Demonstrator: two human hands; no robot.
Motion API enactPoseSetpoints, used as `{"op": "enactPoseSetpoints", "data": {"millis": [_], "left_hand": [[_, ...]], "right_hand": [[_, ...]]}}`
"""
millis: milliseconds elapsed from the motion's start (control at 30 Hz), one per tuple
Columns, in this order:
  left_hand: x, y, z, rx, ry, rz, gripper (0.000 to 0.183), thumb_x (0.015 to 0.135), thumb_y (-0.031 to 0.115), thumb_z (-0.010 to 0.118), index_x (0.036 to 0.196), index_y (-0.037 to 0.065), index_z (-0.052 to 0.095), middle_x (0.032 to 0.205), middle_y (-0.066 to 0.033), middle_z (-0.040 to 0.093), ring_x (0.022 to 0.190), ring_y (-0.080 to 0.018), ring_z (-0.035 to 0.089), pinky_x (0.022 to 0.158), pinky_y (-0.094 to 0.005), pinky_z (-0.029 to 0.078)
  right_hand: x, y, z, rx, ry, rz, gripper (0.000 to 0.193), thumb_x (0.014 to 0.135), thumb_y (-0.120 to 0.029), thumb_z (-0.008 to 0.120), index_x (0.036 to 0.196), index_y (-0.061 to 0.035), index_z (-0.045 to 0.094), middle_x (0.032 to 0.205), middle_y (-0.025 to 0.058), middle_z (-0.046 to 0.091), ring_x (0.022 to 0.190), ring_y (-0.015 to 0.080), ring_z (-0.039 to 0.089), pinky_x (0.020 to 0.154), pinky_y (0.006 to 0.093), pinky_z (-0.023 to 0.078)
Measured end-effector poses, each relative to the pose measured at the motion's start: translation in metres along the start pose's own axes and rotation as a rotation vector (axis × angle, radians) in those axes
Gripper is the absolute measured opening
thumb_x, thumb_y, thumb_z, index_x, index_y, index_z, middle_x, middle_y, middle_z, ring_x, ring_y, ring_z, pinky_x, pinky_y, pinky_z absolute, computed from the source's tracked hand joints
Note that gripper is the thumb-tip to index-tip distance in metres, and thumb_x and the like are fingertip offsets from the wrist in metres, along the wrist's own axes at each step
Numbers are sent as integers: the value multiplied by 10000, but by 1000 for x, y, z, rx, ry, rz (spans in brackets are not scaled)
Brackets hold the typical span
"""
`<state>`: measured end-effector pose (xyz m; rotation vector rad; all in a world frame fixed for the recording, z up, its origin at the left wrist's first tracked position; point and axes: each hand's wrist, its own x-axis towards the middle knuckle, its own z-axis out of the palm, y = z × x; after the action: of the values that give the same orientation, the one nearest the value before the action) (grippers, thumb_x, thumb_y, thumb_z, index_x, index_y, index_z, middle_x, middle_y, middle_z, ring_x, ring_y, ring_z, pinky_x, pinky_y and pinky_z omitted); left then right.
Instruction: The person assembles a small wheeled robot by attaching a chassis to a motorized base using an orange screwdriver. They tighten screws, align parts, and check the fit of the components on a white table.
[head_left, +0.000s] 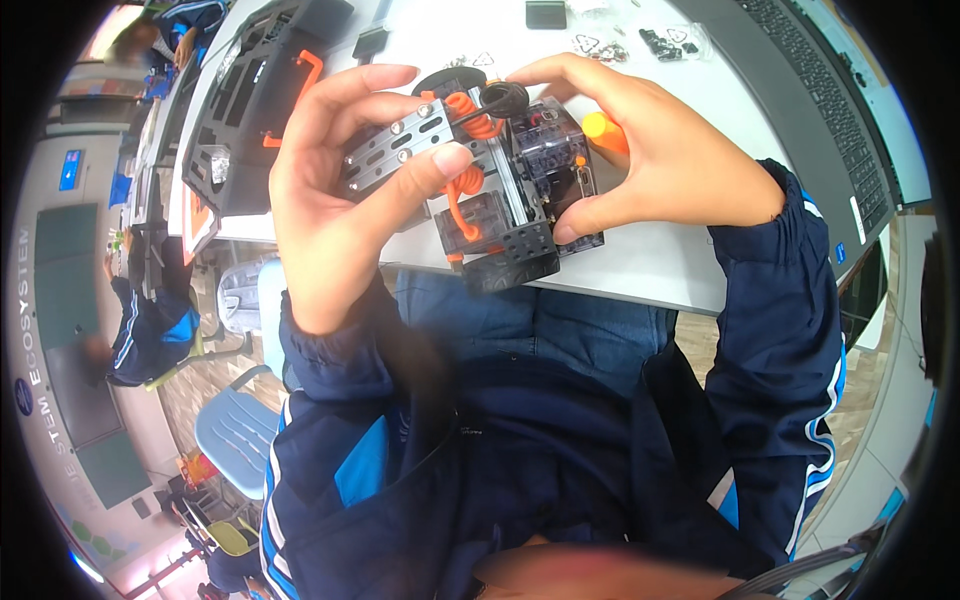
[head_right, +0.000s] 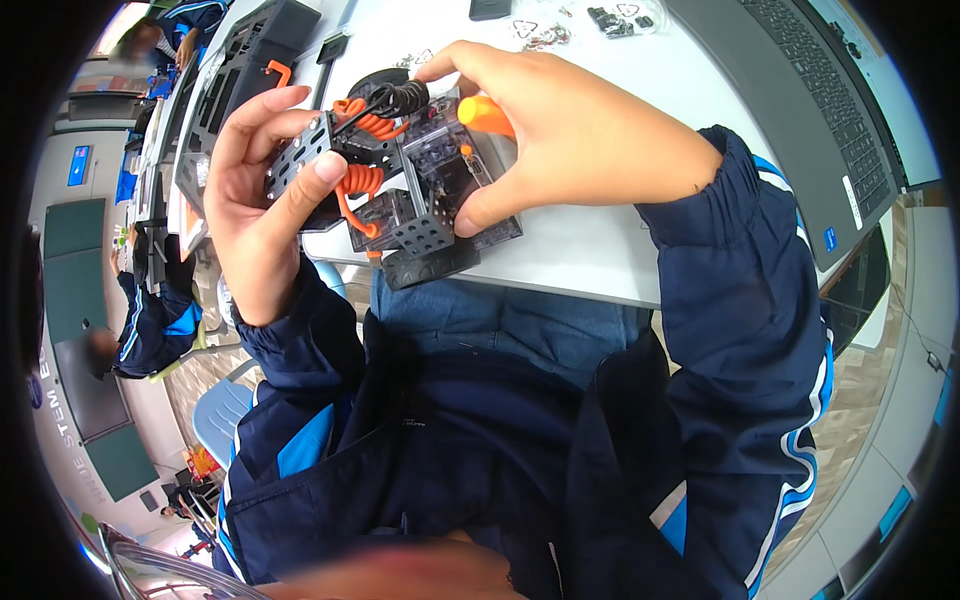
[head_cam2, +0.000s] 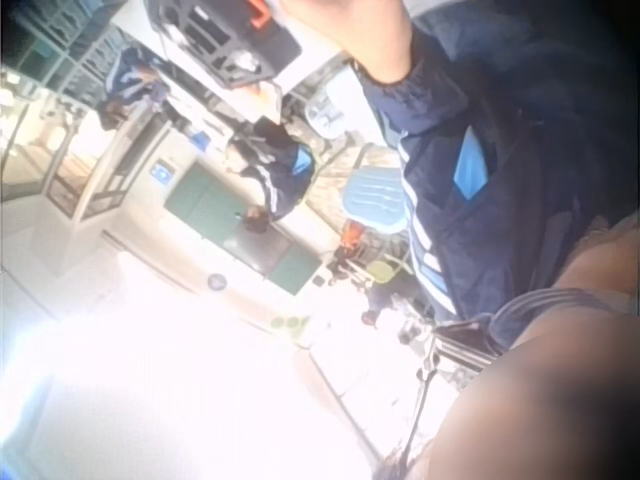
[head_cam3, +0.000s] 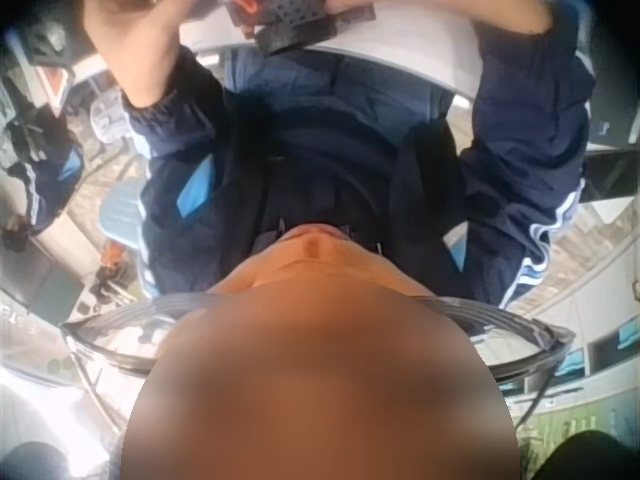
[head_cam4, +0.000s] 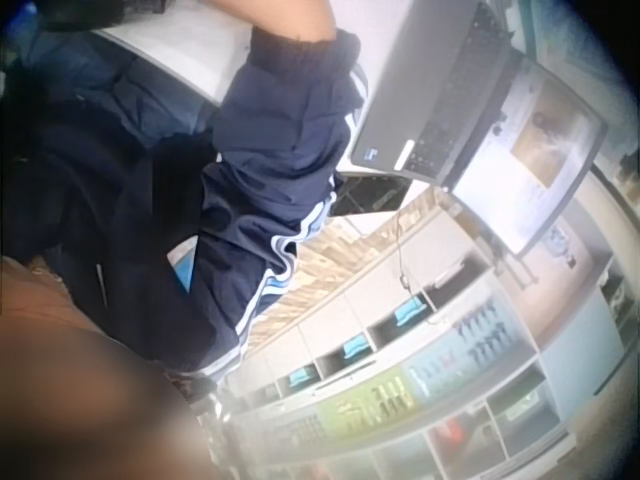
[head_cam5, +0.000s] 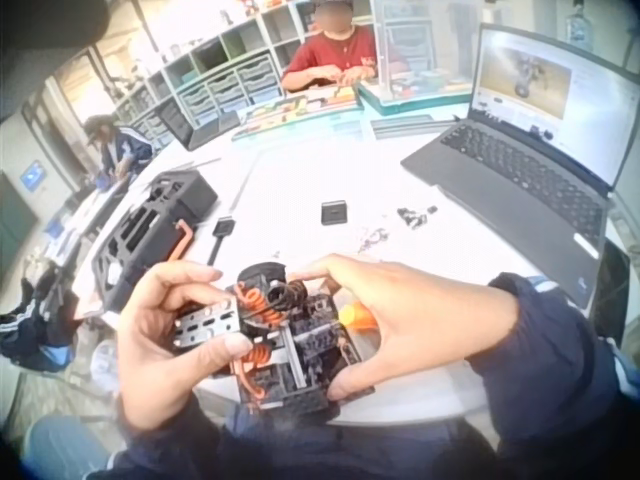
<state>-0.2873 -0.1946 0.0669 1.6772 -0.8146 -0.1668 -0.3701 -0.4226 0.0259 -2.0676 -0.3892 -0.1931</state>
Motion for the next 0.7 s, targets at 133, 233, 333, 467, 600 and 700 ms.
{"op": "enactPoseSetpoints", "data": {"millis": [133, 233, 333, 467, 600, 700], "left_hand": [[1, -3, 1, 82, 14, 76, 496, 755, -1, 787, 1202, 4, 572, 983, -77, 669, 884, -107, 629, 699, -203, 501], [-4, -1, 2, 9, 24, -1, 496, 746, 19, 798, 1194, 12, 584, 977, -59, 662, 940, -129, 615, 824, -256, 485], [-2, -3, 1, 69, 23, 36, 508, 741, 42, 805, 1199, 20, 587, 988, -49, 654, 1000, -149, 584, 914, -297, 439], [-2, -6, -2, 57, 11, 44, 508, 744, 66, 808, 1201, 25, 591, 1002, -44, 643, 1016, -154, 561, 933, -306, 415], [-3, -7, -4, 57, 12, 46, 499, 744, 80, 812, 1192, 28, 600, 1002, -45, 639, 1006, -154, 561, 925, -302, 417], [-4, -5, -3, 53, 18, 36, 470, 741, 78, 816, 1161, 24, 614, 1014, -51, 643, 1008, -152, 566, 937, -303, 416]], "right_hand": [[0, -1, -5, -26, -27, 42, 728, 630, -161, 857, 1273, -7, 552, 1123, 108, 622, 1121, 226, 560, 1004, 337, 398], [1, -2, -9, -18, -50, 63, 669, 669, -188, 852, 1255, -14, 578, 1109, 103, 630, 1101, 207, 569, 979, 326, 411], [-1, -4, -12, 37, -63, 135, 640, 688, -199, 848, 1248, -21, 592, 1099, 89, 628, 1080, 194, 572, 961, 305, 412], [-2, -11, -20, 123, -72, 281, 578, 745, -224, 805, 1248, -27, 601, 1090, 57, 627, 1007, 138, 570, 894, 265, 432], [0, -13, -37, 411, -146, 430, 524, 811, -270, 725, 1265, -38, 603, 1056, 34, 644, 824, 76, 570, 726, 204, 455], [0, -6, -41, 543, -128, 322, 510, 907, -339, 588, 1289, -2, 580, 1093, 85, 667, 808, 82, 635, 682, 183, 502]]}}
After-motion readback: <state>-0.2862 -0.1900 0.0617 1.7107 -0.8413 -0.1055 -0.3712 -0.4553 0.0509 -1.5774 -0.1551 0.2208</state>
